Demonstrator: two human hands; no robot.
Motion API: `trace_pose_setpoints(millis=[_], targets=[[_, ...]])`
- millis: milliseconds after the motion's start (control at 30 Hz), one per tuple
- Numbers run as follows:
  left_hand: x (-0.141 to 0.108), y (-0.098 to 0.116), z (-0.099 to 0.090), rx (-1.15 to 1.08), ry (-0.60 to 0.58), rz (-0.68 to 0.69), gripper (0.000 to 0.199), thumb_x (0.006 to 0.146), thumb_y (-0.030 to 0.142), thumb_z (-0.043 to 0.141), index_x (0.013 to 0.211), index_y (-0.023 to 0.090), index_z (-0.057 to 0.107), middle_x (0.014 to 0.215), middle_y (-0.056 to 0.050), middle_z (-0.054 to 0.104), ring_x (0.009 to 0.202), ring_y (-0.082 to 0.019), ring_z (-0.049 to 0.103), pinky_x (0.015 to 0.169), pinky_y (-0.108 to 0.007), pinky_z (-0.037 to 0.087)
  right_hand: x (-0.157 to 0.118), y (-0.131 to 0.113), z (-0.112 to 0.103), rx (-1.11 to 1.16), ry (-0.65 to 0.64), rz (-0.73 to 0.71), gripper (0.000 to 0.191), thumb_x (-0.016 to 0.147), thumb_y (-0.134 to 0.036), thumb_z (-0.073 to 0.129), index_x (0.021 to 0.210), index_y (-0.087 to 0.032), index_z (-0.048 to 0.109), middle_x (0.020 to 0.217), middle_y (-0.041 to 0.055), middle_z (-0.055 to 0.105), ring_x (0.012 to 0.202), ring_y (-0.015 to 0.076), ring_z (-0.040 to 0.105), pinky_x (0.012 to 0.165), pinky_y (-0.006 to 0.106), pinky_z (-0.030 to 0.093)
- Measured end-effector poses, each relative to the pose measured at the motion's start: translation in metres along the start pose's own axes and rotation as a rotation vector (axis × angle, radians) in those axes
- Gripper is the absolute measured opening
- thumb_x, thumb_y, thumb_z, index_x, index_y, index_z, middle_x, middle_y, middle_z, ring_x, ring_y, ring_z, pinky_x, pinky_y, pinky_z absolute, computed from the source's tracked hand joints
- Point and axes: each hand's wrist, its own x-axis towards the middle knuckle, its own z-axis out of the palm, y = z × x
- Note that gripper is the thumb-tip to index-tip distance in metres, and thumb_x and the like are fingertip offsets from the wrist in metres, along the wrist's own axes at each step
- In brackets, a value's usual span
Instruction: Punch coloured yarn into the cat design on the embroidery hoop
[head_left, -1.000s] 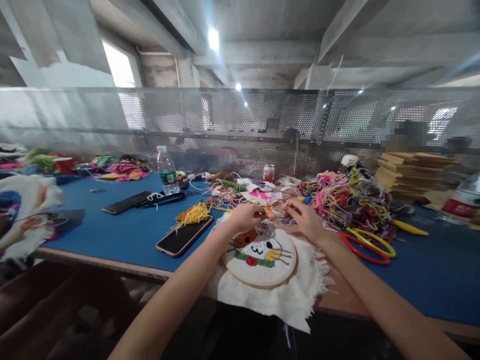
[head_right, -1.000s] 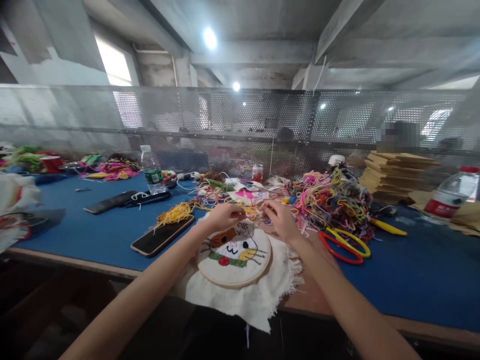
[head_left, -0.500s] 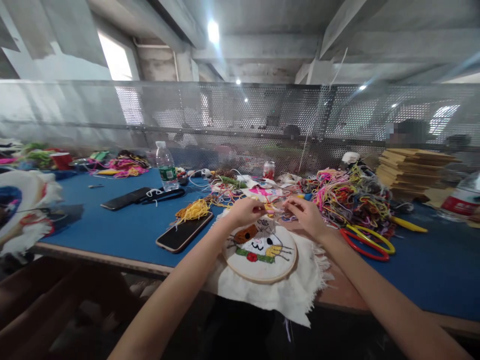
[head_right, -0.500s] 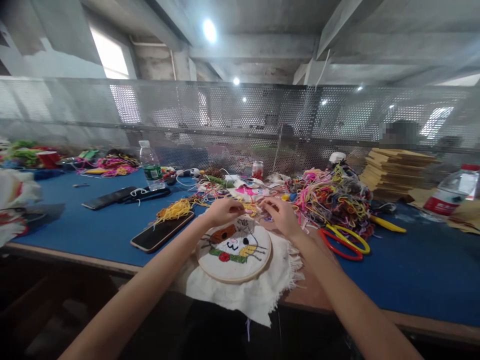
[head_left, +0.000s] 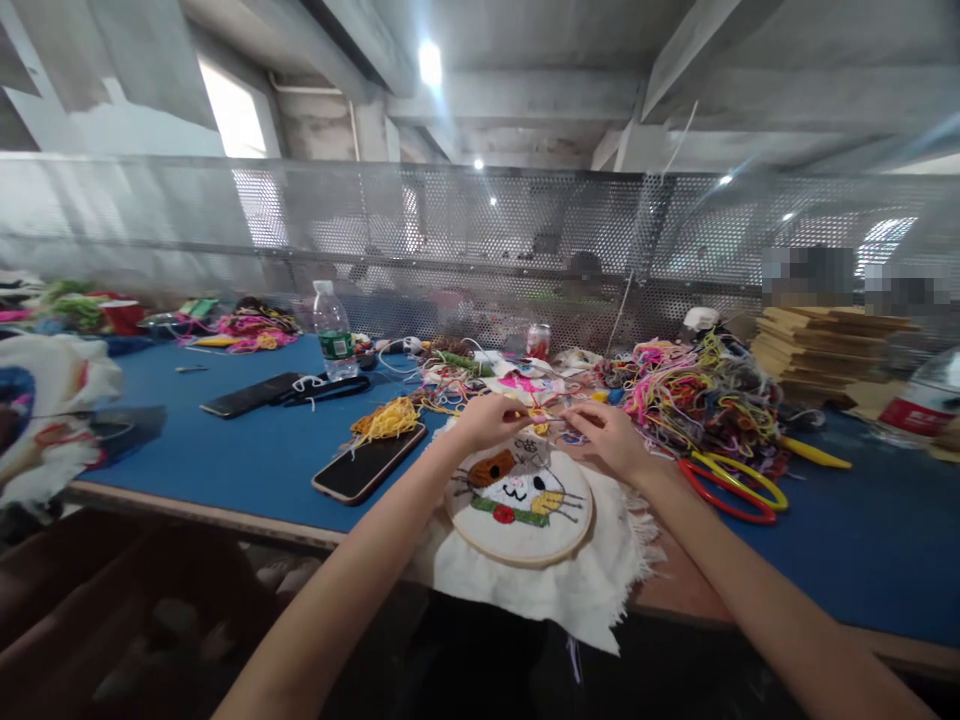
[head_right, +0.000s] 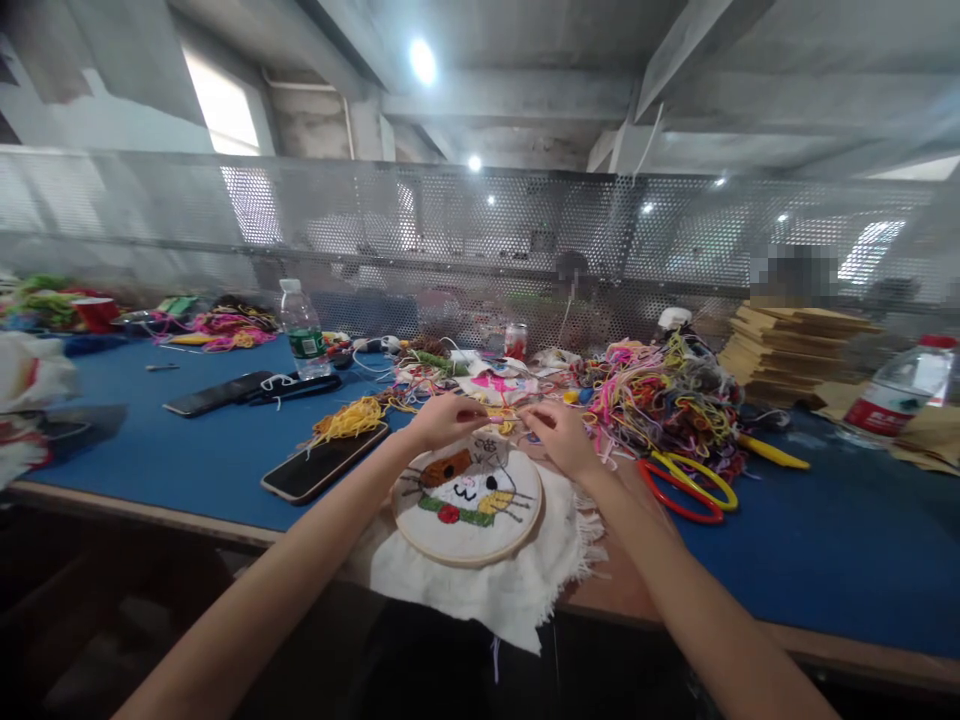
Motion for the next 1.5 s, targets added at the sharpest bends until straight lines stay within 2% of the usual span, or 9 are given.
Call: trace_pose_setpoints(millis=[233, 333, 467, 567, 733, 867, 1100, 1267, 1500], targets=[[0.0, -0.001, 0.002, 0.054, -0.036, -0.024, 0.035, 0.081, 0.043, 0.043, 0.079, 0.02, 0.068, 0.067, -0.003, 0.063, 0.059, -0.013, 0.051, 0.05, -0.021, 0.025, 0.003, 0.006, -0.006, 0.058, 0.201, 0.021, 0.028, 0.082, -0.042, 0.044, 0.082, -0.019, 0.061, 0.079, 0.0044, 0.065, 0.074, 0.0189, 0.058, 0.069, 0.03, 0.044], [-0.001, 0.0, 0.003, 0.035, -0.046, -0.03, 0.031, 0.081, 0.039, 0.044, 0.077, 0.018, 0.066, 0.067, -0.003, 0.062, 0.057, -0.013, 0.049, 0.05, -0.022, 0.025, 0.004, 0.02, -0.012, -0.096, 0.186, 0.04, 0.028, 0.083, -0.038, 0.042, 0.085, -0.02, 0.062, 0.084, 0.0059, 0.065, 0.08, 0.0207, 0.058, 0.073, 0.033, 0.043], [0.0, 0.003, 0.003, -0.057, -0.035, -0.002, 0.03, 0.083, 0.035, 0.041, 0.072, 0.016, 0.061, 0.065, -0.002, 0.058, 0.056, -0.011, 0.046, 0.051, -0.021, 0.027, 0.005, 0.045, -0.016, -0.334, 0.197, 0.102, 0.027, 0.072, -0.031, 0.056, 0.095, -0.019, 0.063, 0.093, 0.0111, 0.062, 0.092, 0.0261, 0.056, 0.083, 0.04, 0.04], [0.0, 0.004, 0.004, -0.111, -0.007, 0.052, 0.034, 0.086, 0.037, 0.038, 0.069, 0.015, 0.058, 0.061, -0.001, 0.054, 0.055, -0.011, 0.044, 0.052, -0.021, 0.028, 0.008, 0.046, -0.013, -0.142, 0.186, 0.084, 0.04, 0.067, -0.031, 0.062, 0.106, -0.021, 0.059, 0.106, 0.0097, 0.058, 0.099, 0.0244, 0.053, 0.087, 0.04, 0.04], [0.0, 0.008, 0.005, -0.166, -0.018, 0.07, 0.027, 0.085, 0.031, 0.041, 0.071, 0.015, 0.057, 0.062, -0.001, 0.054, 0.055, -0.01, 0.044, 0.052, -0.021, 0.028, 0.008, 0.019, -0.001, 0.517, -0.114, 0.223, 0.033, 0.071, -0.037, 0.061, 0.1, -0.02, 0.058, 0.098, 0.0051, 0.064, 0.093, 0.0184, 0.059, 0.083, 0.036, 0.045], [0.0, 0.012, 0.005, -0.259, -0.016, 0.056, 0.028, 0.086, 0.033, 0.039, 0.075, 0.014, 0.056, 0.065, -0.001, 0.056, 0.057, -0.01, 0.047, 0.055, -0.021, 0.033, 0.004, 0.004, 0.003, 0.769, -0.065, 0.265, 0.03, 0.068, -0.036, 0.067, 0.091, -0.021, 0.057, 0.094, 0.0036, 0.067, 0.093, 0.018, 0.062, 0.088, 0.036, 0.045], [0.0, 0.017, 0.01, -0.3, -0.046, 0.041, 0.032, 0.086, 0.041, 0.038, 0.08, 0.015, 0.056, 0.067, -0.002, 0.058, 0.06, -0.011, 0.049, 0.058, -0.023, 0.037, 0.004, 0.0, 0.005, 0.74, 0.081, 0.296, 0.032, 0.061, -0.043, 0.071, 0.078, -0.02, 0.058, 0.077, 0.002, 0.068, 0.075, 0.018, 0.065, 0.082, 0.038, 0.05], [0.0, 0.023, 0.019, -0.406, -0.077, 0.045, 0.035, 0.088, 0.043, 0.033, 0.076, 0.015, 0.052, 0.065, -0.001, 0.056, 0.059, -0.011, 0.05, 0.057, -0.022, 0.038, 0.004, 0.003, 0.007, 0.732, 0.087, 0.309, 0.032, 0.059, -0.045, 0.072, 0.072, -0.02, 0.058, 0.071, 0.0003, 0.066, 0.07, 0.0166, 0.064, 0.079, 0.036, 0.051], [0.0, 0.028, 0.023, -0.719, -0.142, 0.002, 0.027, 0.087, 0.038, 0.035, 0.079, 0.015, 0.047, 0.061, 0.001, 0.052, 0.05, -0.009, 0.047, 0.049, -0.021, 0.037, 0.003, -0.002, 0.004, 0.744, 0.027, 0.286, 0.03, 0.067, -0.047, 0.065, 0.076, -0.021, 0.056, 0.081, 0.0014, 0.066, 0.078, 0.0167, 0.063, 0.082, 0.035, 0.048]])
